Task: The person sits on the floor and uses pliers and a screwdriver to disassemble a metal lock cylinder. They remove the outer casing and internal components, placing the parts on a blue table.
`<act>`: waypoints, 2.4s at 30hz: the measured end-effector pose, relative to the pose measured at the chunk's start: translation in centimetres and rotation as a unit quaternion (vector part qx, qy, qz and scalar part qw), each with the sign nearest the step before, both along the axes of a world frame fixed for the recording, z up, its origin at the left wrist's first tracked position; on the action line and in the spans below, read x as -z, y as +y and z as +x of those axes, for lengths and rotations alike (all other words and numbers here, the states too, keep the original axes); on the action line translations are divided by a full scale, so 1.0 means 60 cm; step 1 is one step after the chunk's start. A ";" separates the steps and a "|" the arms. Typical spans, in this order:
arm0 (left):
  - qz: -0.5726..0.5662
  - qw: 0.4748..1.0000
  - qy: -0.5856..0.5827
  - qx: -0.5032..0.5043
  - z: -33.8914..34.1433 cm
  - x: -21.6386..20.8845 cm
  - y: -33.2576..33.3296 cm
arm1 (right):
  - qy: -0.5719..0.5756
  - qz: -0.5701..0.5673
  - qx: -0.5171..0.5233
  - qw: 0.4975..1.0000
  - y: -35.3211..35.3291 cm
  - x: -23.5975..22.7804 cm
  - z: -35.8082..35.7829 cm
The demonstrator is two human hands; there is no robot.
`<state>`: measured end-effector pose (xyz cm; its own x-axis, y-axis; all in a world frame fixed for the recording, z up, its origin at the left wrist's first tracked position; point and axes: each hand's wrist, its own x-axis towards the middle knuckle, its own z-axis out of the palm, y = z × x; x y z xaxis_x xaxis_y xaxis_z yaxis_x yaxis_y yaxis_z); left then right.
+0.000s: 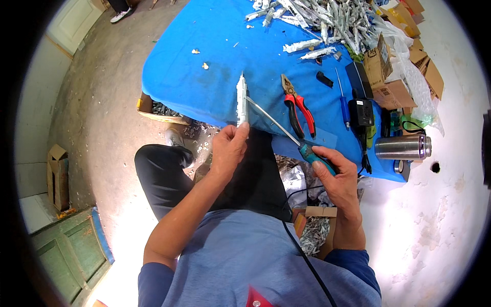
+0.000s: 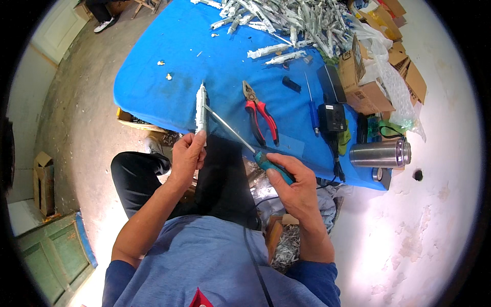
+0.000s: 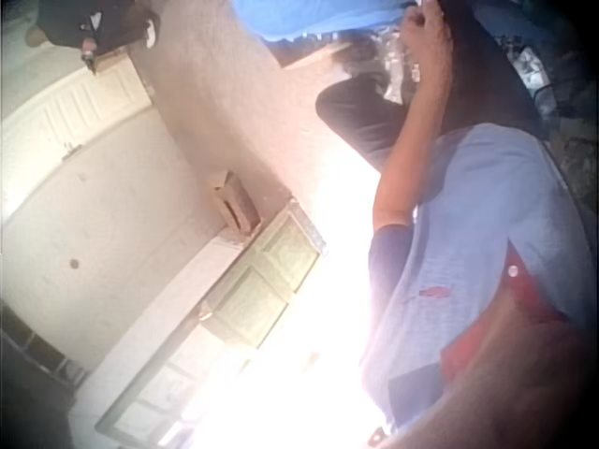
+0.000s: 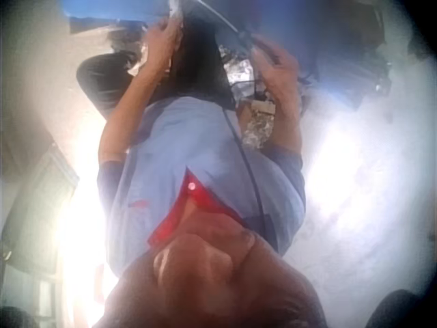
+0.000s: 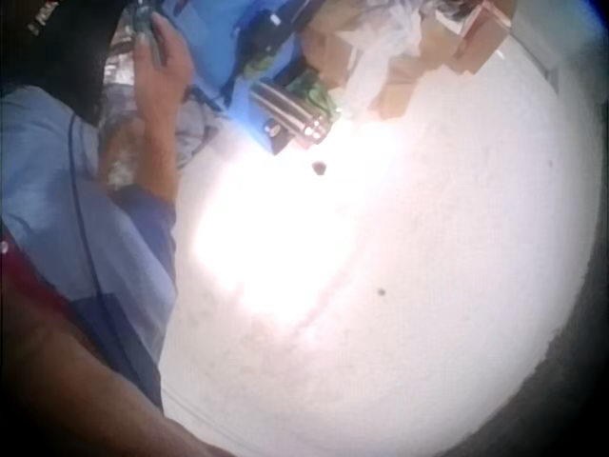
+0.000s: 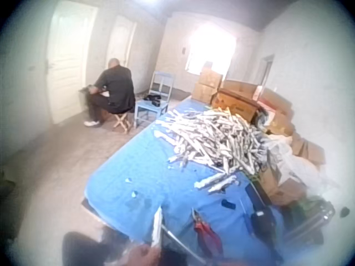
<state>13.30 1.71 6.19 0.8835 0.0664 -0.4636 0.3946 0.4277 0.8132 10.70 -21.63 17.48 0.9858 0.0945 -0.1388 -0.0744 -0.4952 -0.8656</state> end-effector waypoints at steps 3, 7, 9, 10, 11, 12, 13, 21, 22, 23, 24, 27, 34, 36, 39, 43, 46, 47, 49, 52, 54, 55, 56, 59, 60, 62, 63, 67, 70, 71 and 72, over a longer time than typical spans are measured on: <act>-0.003 1.000 0.006 -0.005 0.001 -0.001 -0.004 | 0.002 -0.003 -0.001 1.000 0.000 0.000 0.000; 0.003 1.000 0.005 -0.005 0.002 0.001 -0.010 | -0.001 -0.001 -0.004 1.000 0.001 0.002 -0.001; -0.018 1.000 0.004 -0.005 0.002 0.000 -0.015 | 0.001 0.001 -0.004 1.000 0.000 0.004 -0.001; -0.028 1.000 0.003 -0.005 0.002 0.000 -0.018 | 0.004 0.002 -0.005 1.000 -0.001 0.004 -0.002; -0.034 0.999 0.007 -0.002 0.004 -0.001 -0.021 | 0.007 0.002 -0.005 1.000 -0.001 0.005 -0.002; -0.040 0.999 0.012 0.001 0.005 -0.002 -0.024 | 0.016 0.023 0.006 1.000 0.000 0.005 -0.003; -0.045 0.999 0.016 0.004 0.006 -0.003 -0.026 | 0.024 0.044 0.018 0.999 0.004 0.006 -0.004; -0.034 0.999 0.019 0.022 0.000 0.000 -0.020 | 0.026 0.095 0.072 0.993 0.022 0.044 0.013; -0.037 0.999 0.020 0.023 0.000 0.001 -0.020 | 0.031 0.084 0.074 0.993 0.025 0.055 0.015; -0.038 0.999 0.019 0.024 -0.001 0.001 -0.021 | 0.036 0.074 0.076 0.994 0.030 0.067 0.017; -0.040 0.999 0.019 0.025 -0.001 0.001 -0.022 | 0.075 0.110 0.081 0.988 0.038 0.077 0.019; -0.033 0.999 0.024 0.026 -0.002 -0.005 -0.024 | 0.154 0.234 0.085 0.956 0.078 0.118 0.025; -0.022 0.999 0.014 0.026 -0.014 -0.016 -0.028 | 0.095 0.368 0.125 0.916 0.177 0.166 0.032; -0.007 0.999 0.006 0.039 -0.016 -0.005 -0.026 | 0.058 0.373 0.137 0.916 0.186 0.195 0.037; 0.001 0.999 0.006 0.049 -0.024 -0.002 -0.025 | 0.044 0.353 0.144 0.923 0.188 0.197 0.033; -0.004 0.998 0.006 0.059 -0.035 -0.004 -0.027 | 0.043 0.350 0.153 0.923 0.183 0.187 0.025; -0.009 0.997 -0.002 0.079 -0.040 -0.005 -0.025 | 0.007 0.341 0.169 0.925 0.181 0.181 0.024; -0.007 0.997 0.004 0.076 -0.042 -0.003 -0.025 | -0.007 0.338 0.175 0.925 0.180 0.178 0.024; -0.002 0.998 0.015 0.068 -0.048 0.007 -0.024 | -0.003 0.310 0.151 0.939 0.163 0.176 0.034; -0.010 0.997 0.053 0.051 -0.059 0.024 -0.006 | 0.059 0.325 0.092 0.939 0.135 0.137 0.047; 0.003 0.998 0.061 0.032 -0.060 0.027 0.014 | 0.130 0.318 0.038 0.938 0.106 0.111 0.055; 0.010 0.998 0.065 0.022 -0.060 0.029 0.027 | 0.139 0.288 0.016 0.947 0.094 0.102 0.060; 0.010 0.999 0.047 0.026 -0.060 0.034 0.042 | 0.165 0.281 -0.007 0.945 0.081 0.095 0.064; -0.052 0.996 0.066 -0.002 -0.048 0.032 0.065 | 0.230 0.268 -0.061 0.934 0.046 0.086 0.078; -0.053 0.996 0.072 -0.001 -0.045 0.031 0.072 | 0.237 0.269 -0.076 0.930 0.041 0.087 0.081; -0.065 0.994 0.084 -0.017 -0.042 0.030 0.075 | 0.251 0.270 -0.104 0.923 0.033 0.090 0.089; -0.077 0.994 0.079 -0.014 -0.046 0.027 0.073 | 0.252 0.254 -0.105 0.928 0.031 0.085 0.093; -0.108 0.992 0.071 0.005 -0.054 0.028 0.072 | 0.267 0.226 -0.152 0.924 0.022 0.082 0.106; -0.067 0.993 0.068 0.074 -0.057 0.028 0.065 | 0.258 0.211 -0.173 0.927 0.026 0.080 0.113; -0.043 0.992 0.065 0.103 -0.058 0.024 0.064 | 0.252 0.197 -0.177 0.931 0.029 0.077 0.116; -0.034 0.990 0.050 0.125 -0.060 0.018 0.062 | 0.247 0.182 -0.182 0.934 0.033 0.071 0.119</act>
